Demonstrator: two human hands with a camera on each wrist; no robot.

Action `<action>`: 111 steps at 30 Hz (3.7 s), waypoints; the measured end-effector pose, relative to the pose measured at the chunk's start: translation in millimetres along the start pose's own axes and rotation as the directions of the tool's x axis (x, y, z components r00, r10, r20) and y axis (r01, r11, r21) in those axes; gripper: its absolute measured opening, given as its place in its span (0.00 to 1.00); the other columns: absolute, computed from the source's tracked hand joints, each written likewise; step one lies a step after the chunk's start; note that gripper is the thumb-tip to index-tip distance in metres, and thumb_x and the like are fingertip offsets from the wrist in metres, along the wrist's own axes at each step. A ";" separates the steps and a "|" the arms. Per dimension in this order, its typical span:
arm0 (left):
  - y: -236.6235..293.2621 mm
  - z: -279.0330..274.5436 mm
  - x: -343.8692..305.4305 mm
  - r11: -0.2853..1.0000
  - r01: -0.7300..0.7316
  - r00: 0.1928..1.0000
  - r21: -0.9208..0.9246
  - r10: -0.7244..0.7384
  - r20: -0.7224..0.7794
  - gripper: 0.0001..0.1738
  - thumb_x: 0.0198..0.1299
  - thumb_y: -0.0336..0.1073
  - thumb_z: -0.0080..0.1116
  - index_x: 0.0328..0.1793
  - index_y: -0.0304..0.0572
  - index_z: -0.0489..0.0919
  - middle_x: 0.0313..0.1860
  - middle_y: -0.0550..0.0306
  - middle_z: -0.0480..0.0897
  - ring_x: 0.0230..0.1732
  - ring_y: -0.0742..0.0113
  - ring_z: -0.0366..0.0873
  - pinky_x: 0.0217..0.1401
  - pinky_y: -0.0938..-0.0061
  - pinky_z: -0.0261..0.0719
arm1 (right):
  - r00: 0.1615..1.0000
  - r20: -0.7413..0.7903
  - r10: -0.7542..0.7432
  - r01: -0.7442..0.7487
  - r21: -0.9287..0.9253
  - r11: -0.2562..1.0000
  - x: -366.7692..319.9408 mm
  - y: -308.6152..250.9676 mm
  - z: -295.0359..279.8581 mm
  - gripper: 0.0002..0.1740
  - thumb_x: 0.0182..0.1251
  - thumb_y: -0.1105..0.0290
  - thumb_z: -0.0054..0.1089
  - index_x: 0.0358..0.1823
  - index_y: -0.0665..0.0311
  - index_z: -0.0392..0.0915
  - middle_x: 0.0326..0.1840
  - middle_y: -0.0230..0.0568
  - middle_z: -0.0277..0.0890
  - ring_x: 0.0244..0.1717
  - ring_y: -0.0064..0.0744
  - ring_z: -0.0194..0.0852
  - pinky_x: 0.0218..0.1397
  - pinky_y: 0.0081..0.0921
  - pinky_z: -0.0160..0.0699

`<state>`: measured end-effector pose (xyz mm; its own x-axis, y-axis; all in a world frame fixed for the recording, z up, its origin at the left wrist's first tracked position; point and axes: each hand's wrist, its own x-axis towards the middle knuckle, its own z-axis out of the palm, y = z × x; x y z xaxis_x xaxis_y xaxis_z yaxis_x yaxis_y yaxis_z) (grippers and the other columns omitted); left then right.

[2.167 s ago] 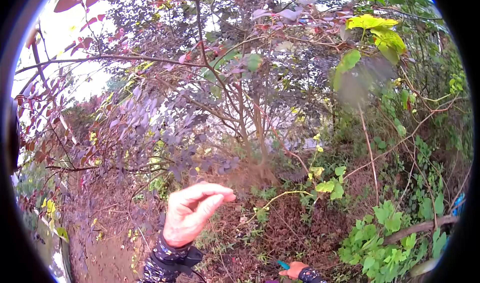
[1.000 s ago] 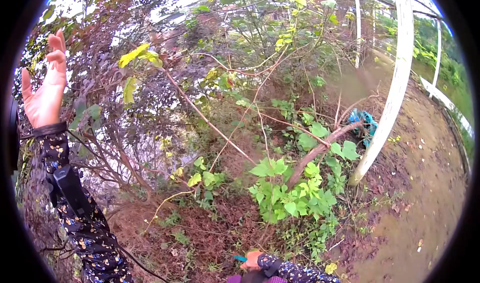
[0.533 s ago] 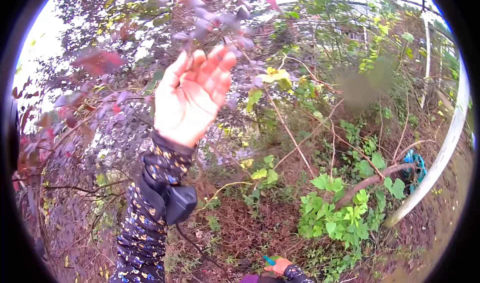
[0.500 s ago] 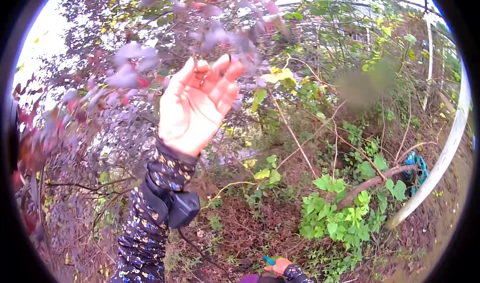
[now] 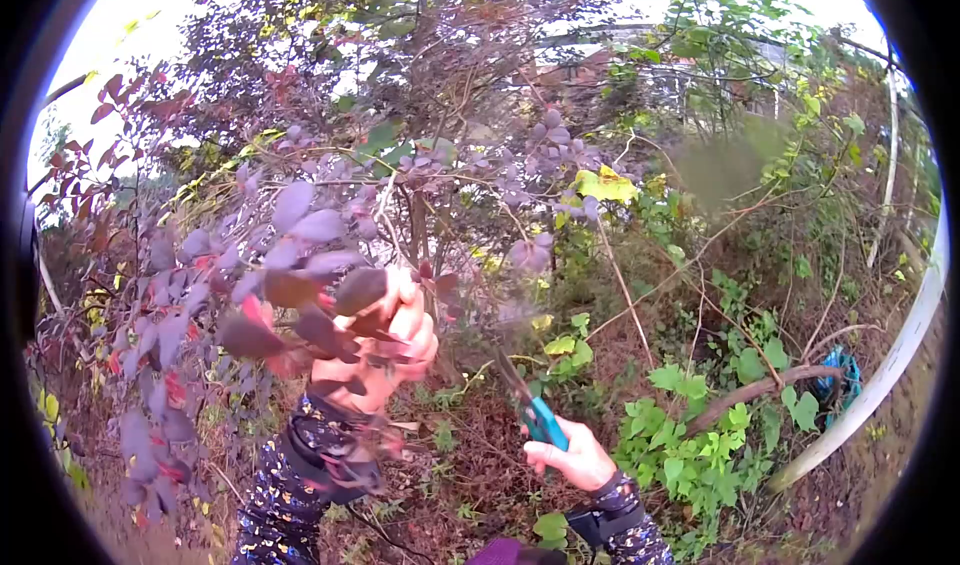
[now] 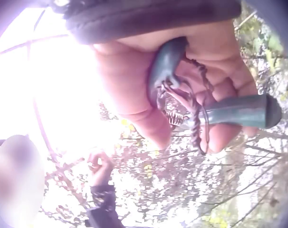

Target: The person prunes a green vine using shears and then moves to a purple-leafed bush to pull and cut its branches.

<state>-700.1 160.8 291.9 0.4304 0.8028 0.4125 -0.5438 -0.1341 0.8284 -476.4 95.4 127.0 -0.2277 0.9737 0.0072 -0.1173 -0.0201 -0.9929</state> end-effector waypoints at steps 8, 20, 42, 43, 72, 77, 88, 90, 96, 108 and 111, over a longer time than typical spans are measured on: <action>35.4 -20.0 -27.3 0.985 0.167 0.980 -0.052 -0.159 0.122 0.11 0.71 0.41 0.40 0.40 0.44 0.67 0.17 0.71 0.63 0.13 0.79 0.57 0.19 0.81 0.55 | 0.924 0.311 -0.222 0.227 0.020 0.974 33.2 -96.8 33.8 0.28 0.65 0.60 0.56 0.59 0.73 0.65 0.36 0.38 0.76 0.34 0.23 0.75 0.42 0.22 0.72; 39.6 -26.5 -31.5 0.984 0.178 0.978 0.002 -0.178 0.107 0.13 0.69 0.44 0.43 0.41 0.41 0.67 0.18 0.70 0.64 0.15 0.79 0.58 0.21 0.81 0.56 | 0.797 0.506 -0.329 0.353 0.053 0.934 69.7 -120.5 49.1 0.29 0.65 0.57 0.55 0.58 0.73 0.66 0.38 0.37 0.77 0.37 0.22 0.75 0.44 0.22 0.71; 16.9 -56.3 -75.0 0.982 0.185 0.979 0.047 -0.189 0.077 0.11 0.69 0.38 0.43 0.36 0.40 0.69 0.14 0.64 0.65 0.12 0.74 0.59 0.18 0.76 0.55 | 0.771 0.575 -0.274 0.085 0.334 0.939 136.6 -90.9 57.6 0.26 0.70 0.54 0.46 0.57 0.69 0.66 0.41 0.42 0.79 0.39 0.30 0.79 0.46 0.28 0.76; 12.4 -52.0 -79.7 0.982 0.181 0.980 0.053 -0.185 0.073 0.11 0.69 0.38 0.43 0.36 0.40 0.69 0.14 0.64 0.65 0.12 0.74 0.59 0.18 0.76 0.55 | 0.747 0.590 -0.307 0.055 0.405 0.913 136.3 -86.5 56.0 0.26 0.70 0.54 0.45 0.57 0.69 0.66 0.41 0.42 0.78 0.40 0.31 0.79 0.46 0.29 0.76; 5.9 -49.6 -97.7 0.986 0.151 0.980 0.074 -0.139 -0.139 0.12 0.68 0.38 0.46 0.35 0.38 0.71 0.13 0.64 0.65 0.14 0.74 0.58 0.20 0.77 0.56 | 0.446 0.755 -0.480 -0.165 0.597 0.785 181.4 -63.0 61.8 0.41 0.67 0.45 0.42 0.66 0.75 0.53 0.52 0.56 0.71 0.50 0.47 0.74 0.57 0.43 0.67; -1.0 -44.0 -104.7 0.986 0.147 0.978 0.072 -0.134 -0.160 0.11 0.68 0.37 0.46 0.35 0.37 0.71 0.13 0.63 0.65 0.14 0.74 0.58 0.20 0.77 0.55 | 0.458 0.727 -0.512 -0.230 0.653 0.722 189.8 -64.0 65.0 0.40 0.68 0.45 0.40 0.66 0.76 0.53 0.52 0.56 0.71 0.50 0.46 0.74 0.57 0.45 0.67; -6.5 -31.7 -117.9 0.985 0.141 0.965 0.096 -0.115 -0.237 0.11 0.68 0.36 0.45 0.35 0.36 0.72 0.14 0.63 0.65 0.14 0.74 0.58 0.19 0.77 0.55 | 0.439 0.723 -0.533 -0.140 0.642 0.754 190.3 -59.2 63.8 0.42 0.65 0.42 0.45 0.65 0.74 0.55 0.48 0.48 0.73 0.46 0.36 0.75 0.55 0.37 0.70; -8.6 -33.4 -119.5 0.994 0.093 0.973 0.059 -0.078 -0.216 0.11 0.68 0.36 0.45 0.36 0.35 0.72 0.14 0.63 0.65 0.14 0.74 0.58 0.19 0.77 0.55 | 0.439 0.719 -0.540 -0.117 0.641 0.758 188.9 -59.5 64.2 0.42 0.65 0.42 0.44 0.65 0.74 0.55 0.49 0.48 0.72 0.47 0.36 0.75 0.56 0.37 0.70; -8.3 -33.1 -115.5 0.992 0.085 0.973 0.093 -0.062 -0.223 0.12 0.68 0.36 0.45 0.36 0.35 0.71 0.14 0.63 0.65 0.14 0.75 0.58 0.19 0.77 0.55 | 0.436 0.685 -0.584 -0.190 0.704 0.684 188.4 -59.2 72.5 0.39 0.67 0.43 0.43 0.62 0.73 0.58 0.43 0.43 0.71 0.42 0.34 0.73 0.55 0.38 0.69; 9.9 -53.0 -131.8 0.941 0.110 0.960 0.319 -0.018 -0.278 0.11 0.64 0.36 0.51 0.33 0.34 0.74 0.13 0.60 0.66 0.15 0.74 0.60 0.18 0.79 0.57 | 0.505 0.727 -0.465 -0.155 0.606 0.780 183.7 -55.6 62.9 0.27 0.66 0.45 0.48 0.46 0.64 0.66 0.27 0.32 0.65 0.29 0.27 0.64 0.41 0.30 0.66; 21.9 -72.2 -143.6 0.926 0.152 0.942 0.345 -0.031 -0.333 0.12 0.63 0.35 0.53 0.31 0.32 0.74 0.13 0.59 0.67 0.14 0.73 0.62 0.16 0.78 0.56 | 0.522 0.748 -0.410 -0.117 0.539 0.834 181.9 -59.9 58.2 0.25 0.66 0.47 0.48 0.46 0.64 0.67 0.25 0.32 0.65 0.27 0.27 0.63 0.38 0.29 0.66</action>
<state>-825.8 84.5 223.5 0.1825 0.9543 0.2367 -0.1897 -0.2021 0.9608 -567.1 260.5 194.7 -0.7937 0.3472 0.4996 -0.5923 -0.2531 -0.7650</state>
